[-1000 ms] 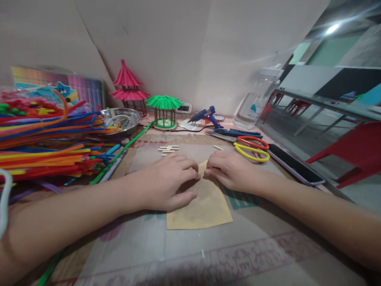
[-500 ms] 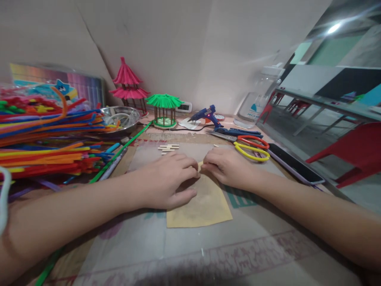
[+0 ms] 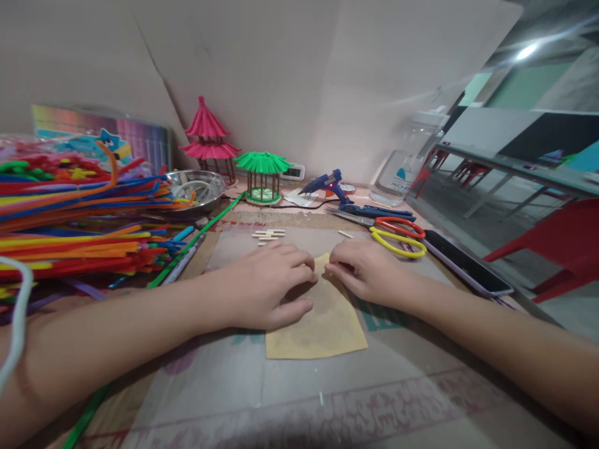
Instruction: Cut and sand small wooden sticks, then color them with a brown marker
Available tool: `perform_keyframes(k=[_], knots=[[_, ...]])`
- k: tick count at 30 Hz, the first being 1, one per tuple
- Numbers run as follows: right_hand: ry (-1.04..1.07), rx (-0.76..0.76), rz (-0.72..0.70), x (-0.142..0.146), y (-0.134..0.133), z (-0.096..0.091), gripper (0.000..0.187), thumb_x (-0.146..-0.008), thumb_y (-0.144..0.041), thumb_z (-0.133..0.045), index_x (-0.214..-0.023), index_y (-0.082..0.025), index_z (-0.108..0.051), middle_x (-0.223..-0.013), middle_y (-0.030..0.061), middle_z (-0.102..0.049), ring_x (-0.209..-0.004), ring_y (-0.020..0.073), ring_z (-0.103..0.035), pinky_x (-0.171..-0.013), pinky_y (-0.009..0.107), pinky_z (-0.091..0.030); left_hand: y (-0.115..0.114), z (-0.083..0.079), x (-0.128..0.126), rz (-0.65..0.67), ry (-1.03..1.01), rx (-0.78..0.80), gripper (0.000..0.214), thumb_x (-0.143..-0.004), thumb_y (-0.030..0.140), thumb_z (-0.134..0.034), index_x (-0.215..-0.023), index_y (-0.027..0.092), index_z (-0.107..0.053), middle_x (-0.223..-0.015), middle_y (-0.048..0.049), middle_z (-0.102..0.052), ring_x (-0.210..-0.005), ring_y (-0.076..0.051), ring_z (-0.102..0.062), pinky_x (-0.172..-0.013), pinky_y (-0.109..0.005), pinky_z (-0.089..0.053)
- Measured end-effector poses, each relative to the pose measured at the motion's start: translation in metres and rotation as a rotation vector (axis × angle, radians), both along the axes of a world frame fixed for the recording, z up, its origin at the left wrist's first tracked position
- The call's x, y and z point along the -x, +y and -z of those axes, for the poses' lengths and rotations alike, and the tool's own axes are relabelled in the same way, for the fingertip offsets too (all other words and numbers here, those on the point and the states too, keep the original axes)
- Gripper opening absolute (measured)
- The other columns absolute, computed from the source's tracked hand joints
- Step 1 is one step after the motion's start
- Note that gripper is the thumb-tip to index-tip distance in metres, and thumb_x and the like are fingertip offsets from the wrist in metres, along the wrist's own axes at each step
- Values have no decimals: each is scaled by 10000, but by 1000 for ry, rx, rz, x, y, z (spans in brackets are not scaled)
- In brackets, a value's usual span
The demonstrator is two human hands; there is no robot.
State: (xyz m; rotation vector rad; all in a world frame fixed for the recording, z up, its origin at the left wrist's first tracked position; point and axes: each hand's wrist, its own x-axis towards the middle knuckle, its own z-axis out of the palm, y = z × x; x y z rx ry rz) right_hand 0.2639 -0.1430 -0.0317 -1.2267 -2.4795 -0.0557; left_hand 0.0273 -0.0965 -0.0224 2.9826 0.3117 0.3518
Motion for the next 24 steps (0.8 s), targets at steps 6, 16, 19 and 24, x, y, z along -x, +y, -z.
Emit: perform_keyframes(k=[6,16,19,24], knots=[[-10,-43,3,3,3,1,245,-986,-232,-517,-771,-160,-610,-726,61,-624,-724,187,-546,-664,294,-341,0,0,1,-12,6,-4,276,-915,382,-594,-1075,173,-680,-1114,-111,-662,-1049,-287,-615,-942,-443,-472],[3,-22,35,0,3,2,248,-979,-243,-532,-757,-163,-607,-723,58,-631,-716,183,-544,-657,289,-338,0,1,1,-17,32,3,298,-925,388,-574,-1100,167,-674,-1139,-114,-653,-1071,-289,-603,-966,-456,-467],[-11,-19,50,2,1,1,270,-976,-246,-529,-725,-165,-590,-689,49,-608,-682,177,-523,-642,292,-325,0,1,1,-11,25,8,292,-925,384,-572,-1100,171,-668,-1141,-109,-654,-1068,-284,-602,-967,-446,-467],[3,23,8,6,-3,0,253,-998,-251,-502,-800,-156,-628,-754,62,-648,-747,186,-561,-676,287,-355,1,2,1,-10,9,-9,271,-920,372,-577,-1075,173,-676,-1143,-116,-658,-1067,-285,-607,-959,-441,-469]])
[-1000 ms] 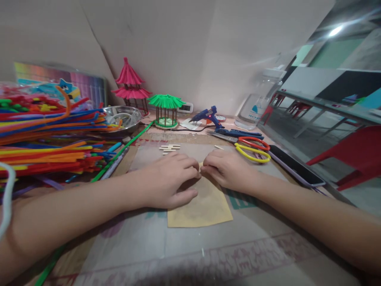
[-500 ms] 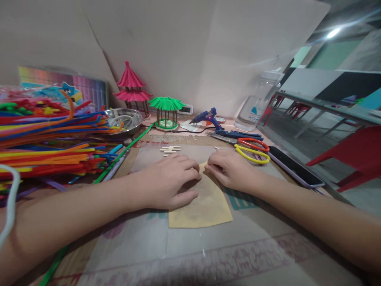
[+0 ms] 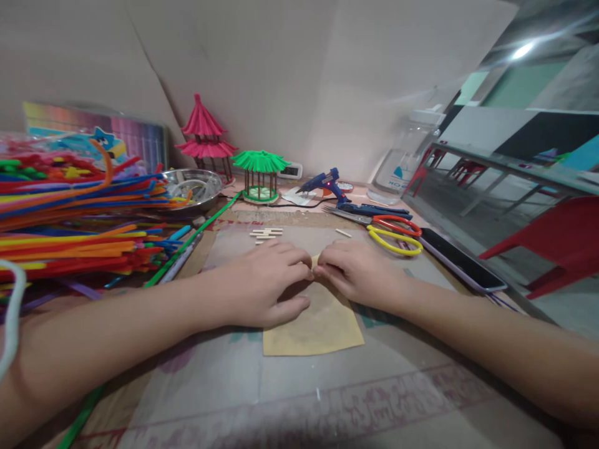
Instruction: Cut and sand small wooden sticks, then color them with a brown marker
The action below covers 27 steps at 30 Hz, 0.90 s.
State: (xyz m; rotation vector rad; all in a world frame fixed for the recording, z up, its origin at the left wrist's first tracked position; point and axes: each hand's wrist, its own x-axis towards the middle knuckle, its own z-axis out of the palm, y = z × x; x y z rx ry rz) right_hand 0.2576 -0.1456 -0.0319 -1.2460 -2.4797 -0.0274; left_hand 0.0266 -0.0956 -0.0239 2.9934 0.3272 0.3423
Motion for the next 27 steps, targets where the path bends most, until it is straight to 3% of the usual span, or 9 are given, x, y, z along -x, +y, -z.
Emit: perform_keyframes(k=[4,9,14,19,27], knots=[[-33,-73,43,-1,2,0,268,-986,-247,-510,-748,-163,-602,-708,55,-617,-705,183,-532,-654,298,-326,0,1,1,1,-17,4,277,-915,376,-588,-1090,179,-673,-1121,-110,-661,-1053,-278,-613,-959,-434,-470],[4,12,6,0,0,0,259,-991,-261,-523,-765,-165,-606,-718,45,-629,-712,173,-538,-653,283,-335,0,1,1,3,-20,3,262,-915,371,-587,-1069,179,-675,-1145,-111,-661,-1064,-283,-612,-955,-440,-471],[-31,-44,65,0,1,0,262,-981,-250,-515,-748,-167,-600,-713,56,-619,-715,185,-528,-655,297,-322,0,0,0,2,-16,10,271,-908,371,-591,-1082,178,-672,-1127,-115,-657,-1054,-281,-608,-948,-437,-478],[16,24,5,3,-4,-2,266,-990,-268,-525,-755,-169,-600,-705,42,-613,-697,170,-524,-646,282,-324,-1,0,0,1,-5,6,255,-922,361,-573,-1055,169,-674,-1148,-119,-657,-1063,-285,-602,-956,-448,-470],[-12,4,48,1,-3,-2,266,-969,-243,-528,-719,-168,-581,-675,35,-589,-678,167,-508,-634,284,-312,0,1,0,7,-20,10,269,-921,367,-584,-1083,171,-674,-1150,-117,-655,-1073,-281,-604,-968,-443,-470]])
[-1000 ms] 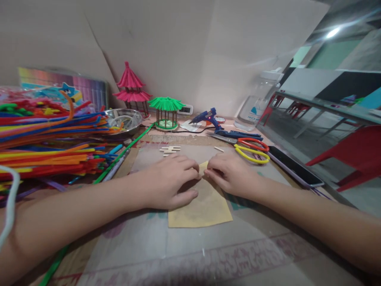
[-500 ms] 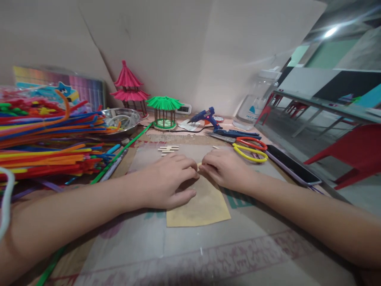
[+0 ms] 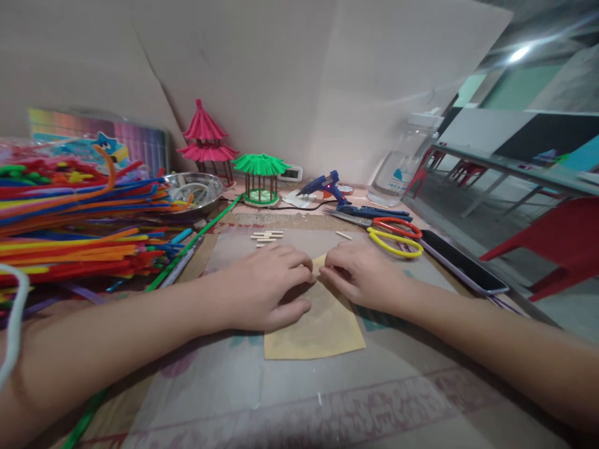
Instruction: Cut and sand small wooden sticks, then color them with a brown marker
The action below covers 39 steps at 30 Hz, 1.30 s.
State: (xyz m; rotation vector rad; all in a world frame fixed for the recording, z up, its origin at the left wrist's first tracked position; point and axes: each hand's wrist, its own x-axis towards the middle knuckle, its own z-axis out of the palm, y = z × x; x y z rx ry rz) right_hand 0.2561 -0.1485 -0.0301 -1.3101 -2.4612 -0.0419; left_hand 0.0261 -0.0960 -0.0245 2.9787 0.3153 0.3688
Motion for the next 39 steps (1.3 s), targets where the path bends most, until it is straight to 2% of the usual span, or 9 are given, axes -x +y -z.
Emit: perform_keyframes(k=[5,7,11,14,17,21,26,31,39], knots=[[135,95,5,4,2,0,227,-956,-251,-553,-760,-166,-631,-726,45,-643,-712,170,-546,-660,289,-357,0,0,0,-12,2,-17,270,-916,366,-587,-1064,159,-677,-1145,-128,-661,-1059,-290,-612,-941,-451,-477],[331,174,50,2,6,1,202,-943,-267,-556,-788,-172,-646,-736,37,-653,-708,165,-562,-658,288,-388,2,1,-1,-26,-25,11,274,-909,372,-604,-1071,164,-679,-1145,-119,-667,-1053,-282,-621,-929,-434,-479],[834,476,105,0,8,0,222,-910,-399,-612,-864,-184,-643,-671,-13,-602,-589,124,-529,-559,254,-410,6,4,-2,-100,-180,156,209,-965,361,-564,-1019,192,-674,-996,-54,-715,-925,-206,-655,-817,-339,-485],[993,614,40,7,1,-4,283,-858,-453,-706,-865,-174,-658,-689,-5,-635,-616,119,-570,-597,257,-472,6,3,-1,-184,-351,168,190,-999,351,-540,-961,202,-650,-913,-14,-718,-837,-166,-652,-759,-299,-462],[1025,687,-11,14,-5,-7,300,-837,-469,-741,-854,-177,-677,-724,12,-680,-653,130,-614,-651,277,-519,3,1,1,-146,-437,95,145,-995,329,-577,-953,204,-636,-912,-1,-711,-853,-156,-647,-773,-287,-451],[958,709,-3,19,-11,-10,299,-853,-480,-721,-781,-193,-680,-732,24,-702,-671,142,-625,-658,283,-527,-1,-2,2,-98,-484,68,95,-988,289,-610,-962,198,-623,-921,1,-706,-869,-147,-641,-793,-279,-447],[905,727,-28,21,-15,-10,322,-873,-492,-695,-763,-191,-660,-733,24,-700,-694,148,-638,-672,287,-525,-2,-3,1,-84,-463,94,98,-1000,266,-563,-962,202,-627,-936,-10,-715,-884,-158,-651,-805,-293,-456],[952,749,-39,21,-14,-6,253,-861,-437,-712,-828,-190,-666,-750,21,-712,-695,143,-639,-681,287,-517,-4,-4,0,-97,-477,124,121,-999,286,-567,-961,209,-652,-936,-7,-726,-878,-160,-652,-828,-300,-456],[1045,849,-55,23,-13,-5,168,-840,-337,-730,-822,-188,-654,-790,22,-736,-748,148,-691,-758,307,-558,-4,-5,1,-99,-474,136,91,-989,255,-594,-1023,207,-663,-957,10,-721,-907,-143,-645,-847,-276,-439]])
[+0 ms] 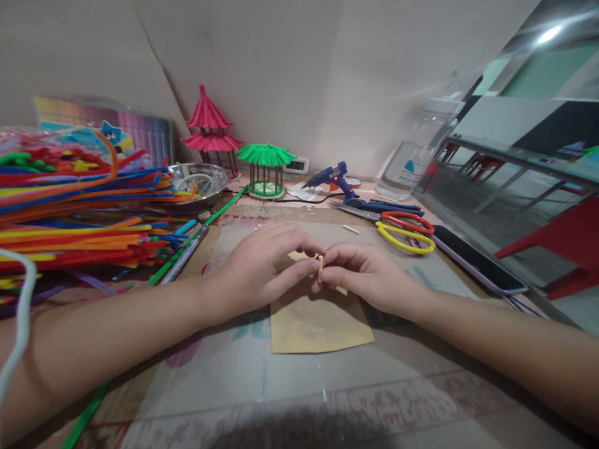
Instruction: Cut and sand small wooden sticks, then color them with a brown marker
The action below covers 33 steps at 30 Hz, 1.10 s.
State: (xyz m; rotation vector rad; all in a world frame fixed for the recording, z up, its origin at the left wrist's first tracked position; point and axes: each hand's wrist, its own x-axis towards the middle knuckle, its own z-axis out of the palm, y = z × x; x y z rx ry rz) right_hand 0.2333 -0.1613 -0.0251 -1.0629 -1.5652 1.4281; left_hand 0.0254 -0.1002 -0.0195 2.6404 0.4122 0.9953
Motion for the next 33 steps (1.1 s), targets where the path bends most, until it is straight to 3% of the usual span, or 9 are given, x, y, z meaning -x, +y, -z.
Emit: perform_keyframes(k=[12,18,24,29,33], knots=[[44,50,15,0,0,1,287,-802,-404,-797,-823,-195,-601,-788,16,-742,-745,149,-704,-731,302,-576,2,1,-1,5,15,-23,103,-976,282,-615,-1040,213,-658,-986,-2,-732,-914,-160,-658,-836,-287,-455],[18,-4,8,0,1,3,235,-842,-378,-760,-891,-191,-626,-789,16,-736,-727,129,-688,-712,267,-555,2,2,0,30,-7,-32,80,-983,271,-611,-1009,208,-654,-965,7,-721,-898,-143,-644,-830,-276,-440],[2,-252,201,-4,1,1,158,-859,-271,-723,-987,-203,-661,-779,-12,-694,-687,122,-661,-644,251,-528,4,4,-1,-65,-28,-4,180,-969,346,-642,-868,197,-647,-857,6,-702,-835,-153,-633,-802,-293,-428],[-98,-324,160,-3,-4,-4,94,-880,-256,-685,-952,-213,-729,-862,17,-759,-777,158,-709,-696,280,-551,6,5,-2,-22,56,-8,138,-968,307,-626,-886,200,-655,-886,2,-718,-837,-154,-635,-793,-297,-422],[-259,-534,171,-6,-3,-4,71,-898,-216,-657,-909,-211,-727,-882,13,-764,-809,152,-698,-754,276,-535,6,6,-3,25,130,9,182,-998,302,-545,-897,195,-653,-904,-19,-708,-873,-174,-629,-830,-329,-429]])
